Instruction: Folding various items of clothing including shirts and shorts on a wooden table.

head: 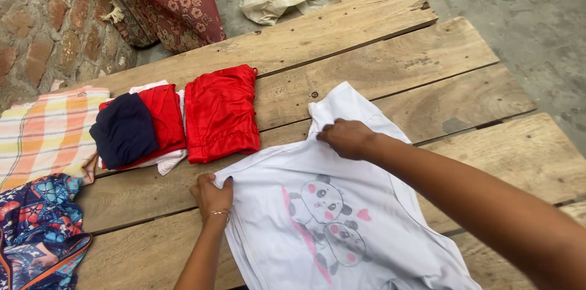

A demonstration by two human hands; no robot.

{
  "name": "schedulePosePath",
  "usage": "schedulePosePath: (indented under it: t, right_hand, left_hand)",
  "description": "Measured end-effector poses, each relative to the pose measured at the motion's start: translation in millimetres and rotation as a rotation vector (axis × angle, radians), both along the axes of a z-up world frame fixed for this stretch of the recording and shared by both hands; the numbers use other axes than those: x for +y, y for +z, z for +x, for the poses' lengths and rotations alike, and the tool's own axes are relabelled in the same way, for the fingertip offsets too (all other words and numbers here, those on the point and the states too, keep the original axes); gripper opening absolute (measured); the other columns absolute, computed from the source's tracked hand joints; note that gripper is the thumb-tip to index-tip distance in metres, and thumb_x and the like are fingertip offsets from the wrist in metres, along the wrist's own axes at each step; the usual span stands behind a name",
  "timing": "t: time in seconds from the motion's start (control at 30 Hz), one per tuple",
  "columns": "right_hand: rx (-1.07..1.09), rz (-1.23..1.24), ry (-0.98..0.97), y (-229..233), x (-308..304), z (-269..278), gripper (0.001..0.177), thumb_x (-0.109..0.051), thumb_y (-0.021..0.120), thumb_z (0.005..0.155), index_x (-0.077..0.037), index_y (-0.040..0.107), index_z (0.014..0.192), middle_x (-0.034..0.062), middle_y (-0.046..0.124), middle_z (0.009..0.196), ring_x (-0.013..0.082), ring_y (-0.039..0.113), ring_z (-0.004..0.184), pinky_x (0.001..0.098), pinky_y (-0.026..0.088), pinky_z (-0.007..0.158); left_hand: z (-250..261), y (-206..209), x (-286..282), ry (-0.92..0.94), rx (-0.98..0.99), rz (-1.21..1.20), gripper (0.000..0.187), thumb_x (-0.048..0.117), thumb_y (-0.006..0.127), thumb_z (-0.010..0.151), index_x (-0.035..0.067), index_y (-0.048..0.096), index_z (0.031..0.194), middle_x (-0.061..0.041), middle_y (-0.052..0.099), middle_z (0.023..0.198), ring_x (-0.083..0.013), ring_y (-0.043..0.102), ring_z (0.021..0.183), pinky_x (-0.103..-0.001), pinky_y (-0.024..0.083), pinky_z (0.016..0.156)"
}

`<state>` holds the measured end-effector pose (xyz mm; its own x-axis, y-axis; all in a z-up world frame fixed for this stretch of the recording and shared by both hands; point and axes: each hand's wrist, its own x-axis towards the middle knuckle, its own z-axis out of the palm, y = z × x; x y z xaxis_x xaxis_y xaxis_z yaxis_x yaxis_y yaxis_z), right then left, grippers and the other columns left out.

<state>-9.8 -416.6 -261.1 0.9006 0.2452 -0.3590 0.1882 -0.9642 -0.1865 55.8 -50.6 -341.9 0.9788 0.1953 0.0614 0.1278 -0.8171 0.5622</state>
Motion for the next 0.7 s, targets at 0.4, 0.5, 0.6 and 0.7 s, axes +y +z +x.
schedulePosePath:
  t: [0.4,0.5,0.6,0.7]
  right_hand:
    - [-0.075,-0.312,0.075,-59,5,32,0.038,-0.015,0.056,0.099,-0.019,0.057,0.136,0.0058,0.062,0.131,0.0243,0.059,0.120,0.0432,0.049,0.093]
    - [-0.047,-0.425,0.080,-46,-3,18,0.028,-0.017,0.059,0.098,-0.017,0.067,0.125,0.0045,0.064,0.127,0.0221,0.060,0.119,0.0417,0.048,0.094]
    - [-0.140,-0.465,0.074,-29,-13,12,0.023,-0.021,0.061,0.097,-0.019,0.072,0.117,0.0053,0.064,0.122,0.0226,0.059,0.114,0.0416,0.047,0.093]
    - [-0.255,-0.428,0.027,33,-16,5,0.023,-0.029,0.068,0.091,-0.020,0.073,0.112,0.0071,0.062,0.120,0.0240,0.056,0.113,0.0417,0.046,0.093]
  left_hand:
    - [13,-33,14,0.393,0.578,-0.750,0.027,0.013,0.088,0.076,0.013,0.065,0.091,0.001,0.054,0.064,-0.0096,0.045,0.048,-0.026,0.032,0.039]
    - [24,-26,31,0.264,0.599,-0.777,0.023,0.017,0.087,0.080,0.013,0.066,0.090,0.003,0.056,0.067,-0.0082,0.042,0.049,-0.025,0.031,0.040]
    - [10,65,11,0.146,0.615,-0.658,0.011,0.016,0.079,0.084,0.011,0.071,0.090,-0.001,0.070,0.074,-0.0105,0.057,0.054,-0.027,0.038,0.046]
    - [27,49,33,-0.059,0.386,-0.701,0.013,0.013,0.080,0.083,0.009,0.074,0.095,0.001,0.074,0.083,-0.0056,0.063,0.064,-0.019,0.049,0.061]
